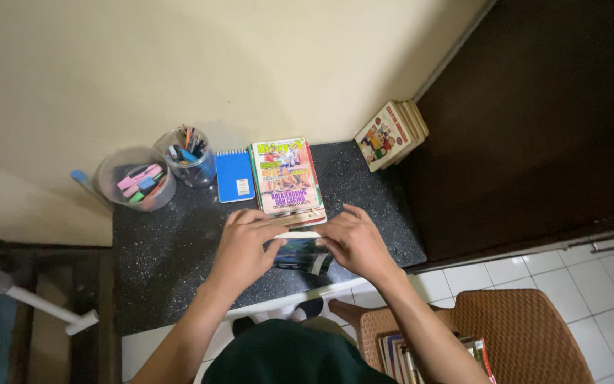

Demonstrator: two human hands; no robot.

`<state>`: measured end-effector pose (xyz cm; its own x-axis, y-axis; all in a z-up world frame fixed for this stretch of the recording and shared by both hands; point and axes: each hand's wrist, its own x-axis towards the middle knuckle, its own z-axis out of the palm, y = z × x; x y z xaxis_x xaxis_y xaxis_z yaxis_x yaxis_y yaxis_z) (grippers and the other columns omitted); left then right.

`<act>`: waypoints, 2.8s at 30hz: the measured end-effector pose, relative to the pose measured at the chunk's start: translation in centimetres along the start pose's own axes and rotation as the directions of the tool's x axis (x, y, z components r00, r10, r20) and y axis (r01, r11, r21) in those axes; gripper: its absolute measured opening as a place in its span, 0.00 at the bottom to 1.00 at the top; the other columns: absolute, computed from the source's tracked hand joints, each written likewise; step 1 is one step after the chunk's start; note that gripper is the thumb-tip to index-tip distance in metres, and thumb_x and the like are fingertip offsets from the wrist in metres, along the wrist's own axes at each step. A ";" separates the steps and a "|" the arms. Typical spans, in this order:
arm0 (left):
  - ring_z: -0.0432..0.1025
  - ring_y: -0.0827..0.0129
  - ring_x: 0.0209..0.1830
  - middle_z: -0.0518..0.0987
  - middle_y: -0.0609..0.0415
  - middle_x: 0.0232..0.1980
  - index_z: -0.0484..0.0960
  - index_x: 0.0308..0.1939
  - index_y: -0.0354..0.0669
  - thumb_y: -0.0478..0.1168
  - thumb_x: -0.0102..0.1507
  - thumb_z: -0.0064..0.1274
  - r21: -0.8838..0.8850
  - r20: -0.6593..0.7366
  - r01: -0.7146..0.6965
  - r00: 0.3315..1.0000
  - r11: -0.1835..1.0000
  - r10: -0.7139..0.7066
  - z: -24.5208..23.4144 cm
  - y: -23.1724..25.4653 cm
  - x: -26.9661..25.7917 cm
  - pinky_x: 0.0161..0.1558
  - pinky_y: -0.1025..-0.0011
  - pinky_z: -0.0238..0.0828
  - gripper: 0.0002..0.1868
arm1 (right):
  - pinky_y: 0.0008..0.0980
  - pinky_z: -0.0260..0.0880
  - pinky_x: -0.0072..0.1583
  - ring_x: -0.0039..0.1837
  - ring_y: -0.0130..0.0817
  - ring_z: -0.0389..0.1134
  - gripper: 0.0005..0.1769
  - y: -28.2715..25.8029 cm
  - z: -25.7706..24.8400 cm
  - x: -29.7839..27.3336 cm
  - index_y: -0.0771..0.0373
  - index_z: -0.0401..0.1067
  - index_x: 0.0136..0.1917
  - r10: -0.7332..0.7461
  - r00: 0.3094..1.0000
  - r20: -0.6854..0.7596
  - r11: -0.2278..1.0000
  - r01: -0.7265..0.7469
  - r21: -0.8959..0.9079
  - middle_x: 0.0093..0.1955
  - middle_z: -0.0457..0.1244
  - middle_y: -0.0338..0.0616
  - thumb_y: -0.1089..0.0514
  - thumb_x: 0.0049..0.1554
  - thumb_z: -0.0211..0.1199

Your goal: The person repeatedly picks up books from a wicker chair and places them onto a countertop, stacking them one by one. The person handles several different books, moving them from the chair to the counter in a consistent sequence.

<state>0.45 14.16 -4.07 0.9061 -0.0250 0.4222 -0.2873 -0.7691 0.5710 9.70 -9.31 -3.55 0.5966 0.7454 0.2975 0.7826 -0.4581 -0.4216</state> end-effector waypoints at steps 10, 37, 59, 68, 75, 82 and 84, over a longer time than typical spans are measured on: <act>0.80 0.58 0.46 0.85 0.43 0.46 0.80 0.53 0.40 0.38 0.65 0.56 -0.173 0.066 0.287 0.958 0.942 -0.280 5.4 -3.3 -2.3 0.50 0.60 0.77 0.13 | 0.34 0.73 0.53 0.52 0.35 0.72 0.13 6.0 4.5 -1.0 0.63 0.75 0.53 0.239 0.962 -0.133 0.839 -0.136 0.528 0.50 0.71 0.45 0.62 0.53 0.70; 0.81 0.56 0.44 0.84 0.45 0.47 0.83 0.52 0.37 0.28 0.61 0.54 -0.129 0.031 0.099 0.995 0.987 -0.096 4.5 -0.9 2.4 0.47 0.63 0.80 0.15 | 0.33 0.80 0.51 0.51 0.36 0.76 0.11 8.2 5.2 1.8 0.62 0.79 0.54 0.121 0.992 0.039 0.842 -0.124 0.526 0.53 0.73 0.45 0.60 0.58 0.66; 0.65 0.45 0.67 0.70 0.39 0.66 0.74 0.63 0.36 0.33 0.57 0.60 0.014 -0.175 0.241 0.956 0.970 -0.235 4.7 -4.8 6.8 0.67 0.53 0.62 0.30 | 0.32 0.77 0.49 0.43 0.27 0.72 0.14 14.3 8.3 12.6 0.59 0.78 0.58 0.477 0.859 0.185 0.701 -0.499 0.509 0.47 0.72 0.40 0.61 0.58 0.65; 0.65 0.45 0.68 0.70 0.41 0.67 0.76 0.63 0.40 0.35 0.58 0.60 -0.057 -0.189 0.307 0.931 0.950 -0.312 3.5 -5.1 6.1 0.67 0.53 0.63 0.27 | 0.38 0.72 0.63 0.61 0.41 0.70 0.30 21.5 16.1 16.2 0.60 0.69 0.66 0.439 0.894 -0.086 0.832 -0.369 0.415 0.61 0.68 0.49 0.58 0.52 0.74; 0.65 0.43 0.69 0.70 0.39 0.67 0.77 0.62 0.39 0.36 0.60 0.60 -0.072 -0.234 0.316 0.917 0.946 -0.324 2.7 -6.0 6.2 0.66 0.53 0.63 0.25 | 0.69 0.35 0.79 0.85 0.65 0.35 0.62 14.9 12.4 10.5 0.40 0.53 0.81 0.037 0.925 0.378 0.999 -0.041 0.003 0.86 0.37 0.56 0.26 0.41 0.78; 0.64 0.43 0.70 0.69 0.41 0.69 0.77 0.63 0.41 0.39 0.61 0.60 -0.019 -0.225 0.311 0.925 0.950 -0.307 3.1 -5.7 7.0 0.69 0.51 0.62 0.26 | 0.74 0.30 0.75 0.84 0.70 0.26 0.76 12.7 11.9 7.9 0.34 0.42 0.83 0.001 0.812 0.584 0.989 0.085 -0.120 0.86 0.27 0.59 0.29 0.30 0.81; 0.60 0.38 0.71 0.68 0.40 0.70 0.77 0.64 0.40 0.40 0.60 0.60 0.081 -0.217 0.271 0.944 0.959 -0.249 3.0 -5.5 7.5 0.69 0.46 0.58 0.28 | 0.75 0.33 0.75 0.84 0.70 0.27 0.74 13.5 12.7 7.8 0.34 0.44 0.83 -0.031 0.840 0.542 0.986 0.115 -0.122 0.86 0.29 0.58 0.30 0.31 0.81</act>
<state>9.72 16.29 -6.15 0.8594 0.3065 0.4093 -0.0043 -0.7961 0.6052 22.64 -3.52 -17.75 0.3798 0.9028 -0.2016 0.8620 -0.4245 -0.2770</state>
